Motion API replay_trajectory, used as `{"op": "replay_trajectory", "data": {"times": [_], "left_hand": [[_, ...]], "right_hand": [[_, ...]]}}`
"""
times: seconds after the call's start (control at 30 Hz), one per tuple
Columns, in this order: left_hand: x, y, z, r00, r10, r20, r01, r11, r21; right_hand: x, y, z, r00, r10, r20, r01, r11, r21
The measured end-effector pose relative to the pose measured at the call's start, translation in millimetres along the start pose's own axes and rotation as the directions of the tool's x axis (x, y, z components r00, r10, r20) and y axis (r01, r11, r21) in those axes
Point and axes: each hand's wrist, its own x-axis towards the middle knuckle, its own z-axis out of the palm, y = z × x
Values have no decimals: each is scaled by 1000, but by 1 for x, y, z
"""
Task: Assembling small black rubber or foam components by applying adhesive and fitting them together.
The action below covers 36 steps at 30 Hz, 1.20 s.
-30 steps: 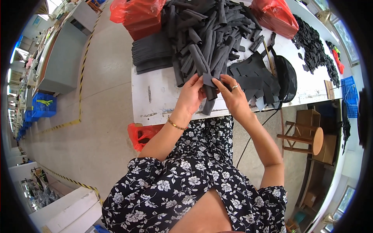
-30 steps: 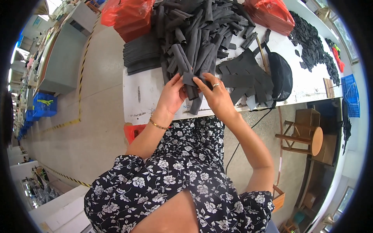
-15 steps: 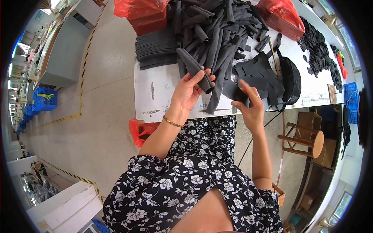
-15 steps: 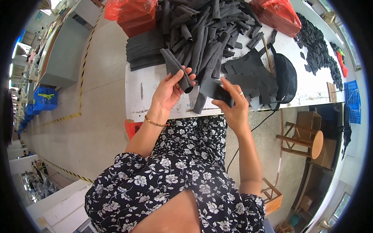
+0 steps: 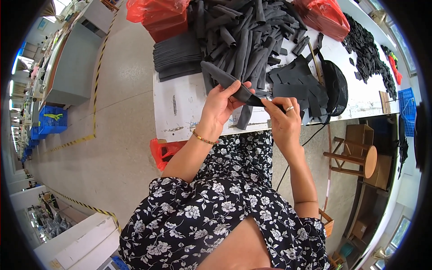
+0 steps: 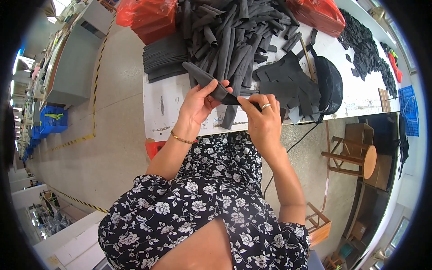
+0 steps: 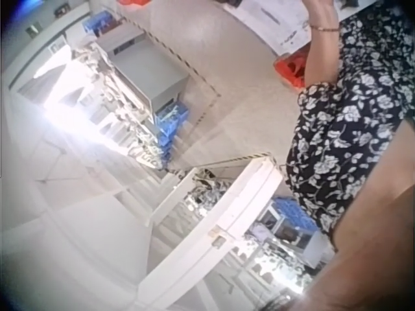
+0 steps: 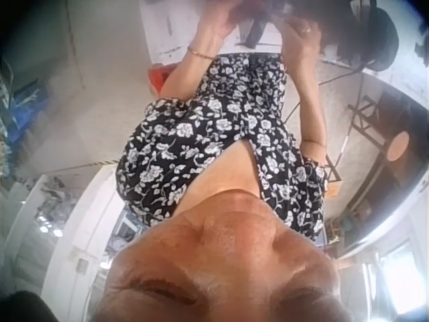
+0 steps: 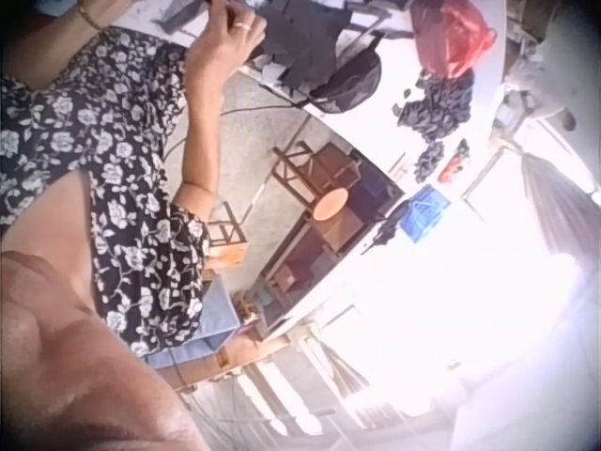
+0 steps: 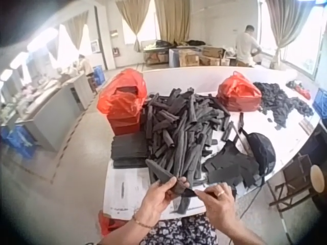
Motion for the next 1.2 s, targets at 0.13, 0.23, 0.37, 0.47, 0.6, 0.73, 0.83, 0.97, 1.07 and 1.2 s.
{"op": "replay_trajectory", "data": {"times": [0.13, 0.23, 0.37, 0.47, 0.6, 0.73, 0.83, 0.97, 1.07, 1.2], "left_hand": [[-4, -1, 2, 999, -6, 48, 8, 999, -41], [-11, -5, 11, 996, 81, 24, -79, 994, -73], [-23, -17, 27, 976, 220, 2, -220, 976, 4], [-32, -23, 40, 923, 384, -32, -382, 923, 54], [-33, -20, 46, 904, 375, 205, -353, 926, -133], [-19, -18, 26, 889, 364, 279, -335, 931, -145], [-15, -32, 28, 883, 388, 264, -353, 920, -169], [-13, -43, 24, 915, 352, 197, -307, 925, -225], [-17, -45, 24, 932, 309, 191, -251, 928, -276], [-17, -29, 14, 937, 327, 125, -299, 933, -203]], "right_hand": [[2, 1, -3, 995, -84, -52, 76, 987, -140], [2, 1, 0, 990, -106, -90, 87, 976, -202], [2, -3, 6, 988, -123, -96, 100, 971, -217], [5, -16, 10, 992, -43, -119, 21, 984, -178], [-2, -18, 23, 990, -42, -132, 53, 996, 77], [-18, -14, 19, 1000, 13, 10, -13, 999, 39], [-14, -10, 23, 1000, -21, 7, 20, 995, 98], [-6, -15, 40, 998, -55, -11, 56, 992, 110], [1, -24, 49, 997, -65, -33, 69, 991, 116], [-2, -32, 43, 999, 30, 34, -35, 986, 160]]}}
